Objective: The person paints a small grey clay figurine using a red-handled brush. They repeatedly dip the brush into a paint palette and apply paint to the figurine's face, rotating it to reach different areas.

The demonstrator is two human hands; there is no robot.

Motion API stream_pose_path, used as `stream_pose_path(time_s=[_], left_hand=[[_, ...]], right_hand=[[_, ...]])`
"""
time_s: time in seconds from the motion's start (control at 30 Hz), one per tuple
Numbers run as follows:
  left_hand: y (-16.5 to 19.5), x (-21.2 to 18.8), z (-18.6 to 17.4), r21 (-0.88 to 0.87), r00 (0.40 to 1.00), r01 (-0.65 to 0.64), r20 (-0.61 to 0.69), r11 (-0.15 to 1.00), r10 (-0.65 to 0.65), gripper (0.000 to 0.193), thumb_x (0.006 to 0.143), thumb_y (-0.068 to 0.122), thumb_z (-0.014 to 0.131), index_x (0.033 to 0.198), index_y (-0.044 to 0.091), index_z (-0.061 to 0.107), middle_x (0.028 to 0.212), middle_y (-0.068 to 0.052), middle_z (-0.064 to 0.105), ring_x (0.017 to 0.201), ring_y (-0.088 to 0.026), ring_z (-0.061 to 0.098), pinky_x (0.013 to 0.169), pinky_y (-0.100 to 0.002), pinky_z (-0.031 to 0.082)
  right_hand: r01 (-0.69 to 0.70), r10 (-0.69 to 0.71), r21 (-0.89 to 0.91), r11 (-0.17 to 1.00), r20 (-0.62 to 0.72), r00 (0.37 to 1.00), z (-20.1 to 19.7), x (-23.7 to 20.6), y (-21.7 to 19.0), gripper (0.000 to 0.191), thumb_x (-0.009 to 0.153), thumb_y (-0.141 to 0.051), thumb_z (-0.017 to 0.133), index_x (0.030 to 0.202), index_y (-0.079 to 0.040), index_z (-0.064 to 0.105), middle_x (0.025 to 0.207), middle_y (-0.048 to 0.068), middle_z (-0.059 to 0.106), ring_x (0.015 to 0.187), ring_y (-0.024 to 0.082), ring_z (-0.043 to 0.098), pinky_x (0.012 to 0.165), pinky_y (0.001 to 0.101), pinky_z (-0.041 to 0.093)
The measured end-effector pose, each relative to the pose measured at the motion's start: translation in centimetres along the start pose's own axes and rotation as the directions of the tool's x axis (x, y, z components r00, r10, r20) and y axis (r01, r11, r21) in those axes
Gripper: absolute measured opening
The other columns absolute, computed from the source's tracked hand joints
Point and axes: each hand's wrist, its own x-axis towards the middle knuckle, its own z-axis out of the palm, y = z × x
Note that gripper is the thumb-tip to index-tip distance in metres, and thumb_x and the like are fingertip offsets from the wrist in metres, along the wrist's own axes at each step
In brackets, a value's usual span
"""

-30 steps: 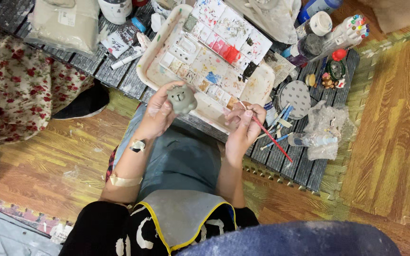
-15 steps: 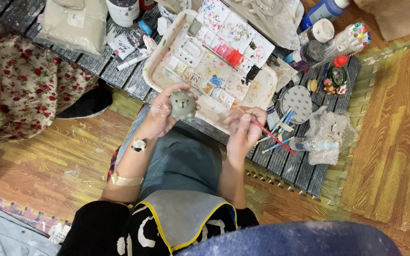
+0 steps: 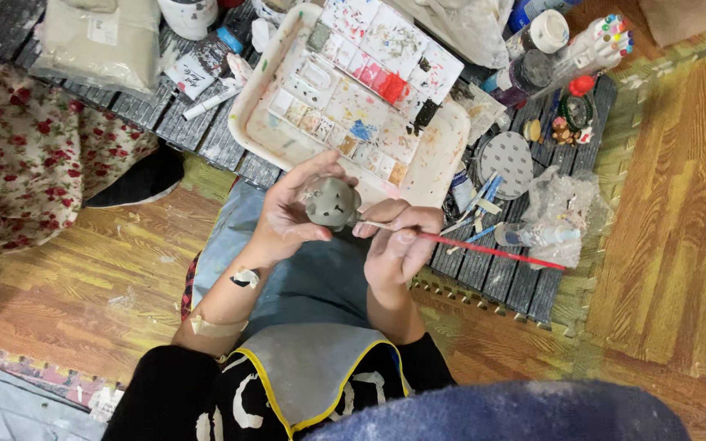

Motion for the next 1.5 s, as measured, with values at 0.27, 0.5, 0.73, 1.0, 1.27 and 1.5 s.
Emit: stream_pose_path(time_s=[0.27,0.5,0.73,1.0,1.27,1.5], left_hand=[[-3.0,-0.3,0.6,0.094,0.978,-0.17,-0.104,0.981,0.18,0.073,0.081,0.02,0.091,0.143,0.004,0.056,0.142,-0.011,0.059,0.144,-0.024,0.053,0.124,-0.037,0.042],[-2.4,0.5,0.1,0.199,0.988,-0.093,-0.105,0.976,0.116,0.069,0.08,0.002,0.092,0.139,0.004,0.054,0.147,-0.013,0.059,0.136,-0.022,0.059,0.116,-0.038,0.051],[-1.4,-0.1,2.3,0.697,0.863,-0.208,-0.199,0.686,0.465,0.069,0.074,0.002,0.097,0.131,0.004,0.057,0.136,-0.013,0.056,0.126,-0.023,0.06,0.106,-0.033,0.053],[-1.9,-1.5,3.6,0.698,0.803,-0.238,-0.25,0.675,0.541,0.06,0.076,0.004,0.094,0.124,0.005,0.057,0.132,-0.012,0.054,0.125,-0.023,0.059,0.106,-0.034,0.052],[-1.9,-1.9,3.5,0.718,0.804,-0.249,-0.221,0.65,0.552,0.065,0.074,0.003,0.096,0.125,0.008,0.055,0.133,-0.012,0.053,0.125,-0.023,0.06,0.104,-0.033,0.054],[-2.0,-2.1,3.5,0.739,0.786,-0.277,-0.193,0.615,0.587,0.067,0.072,0.004,0.097,0.124,0.009,0.055,0.132,-0.01,0.052,0.125,-0.022,0.059,0.105,-0.033,0.053]], right_hand=[[-0.167,0.234,0.399,0.902,-0.125,0.964,1.2,-1.4,0.3,0.026,0.115,-0.036,0.04,0.106,-0.012,0.038,0.075,0.006,0.043,0.061,0.015,0.043,0.056,0.028,0.039],[-0.136,0.197,0.377,0.916,-0.129,0.972,0.5,-1.0,1.1,0.027,0.116,-0.036,0.041,0.106,-0.011,0.038,0.08,0.007,0.046,0.067,0.016,0.044,0.06,0.0294,0.04],[-0.009,0.009,0.008,1.0,-0.06,0.998,1.0,-2.1,1.2,0.033,0.115,-0.037,0.043,0.109,-0.005,0.039,0.085,0.013,0.055,0.07,0.018,0.053,0.065,0.0295,0.051],[0.042,-0.044,-0.136,0.99,-0.01,0.999,1.4,-2.5,0.4,0.031,0.115,-0.036,0.043,0.11,-0.006,0.038,0.091,0.013,0.056,0.074,0.018,0.057,0.082,0.037,0.055],[0.027,-0.028,-0.082,0.996,-0.002,1.0,1.2,-2.6,0.3,0.03,0.114,-0.034,0.046,0.11,-0.005,0.038,0.09,0.014,0.055,0.071,0.018,0.056,0.078,0.036,0.054],[0.008,-0.005,-0.121,0.993,0.031,0.999,1.0,-2.6,-0.1,0.029,0.114,-0.033,0.046,0.11,-0.005,0.038,0.091,0.015,0.055,0.072,0.018,0.055,0.073,0.0321,0.052]])
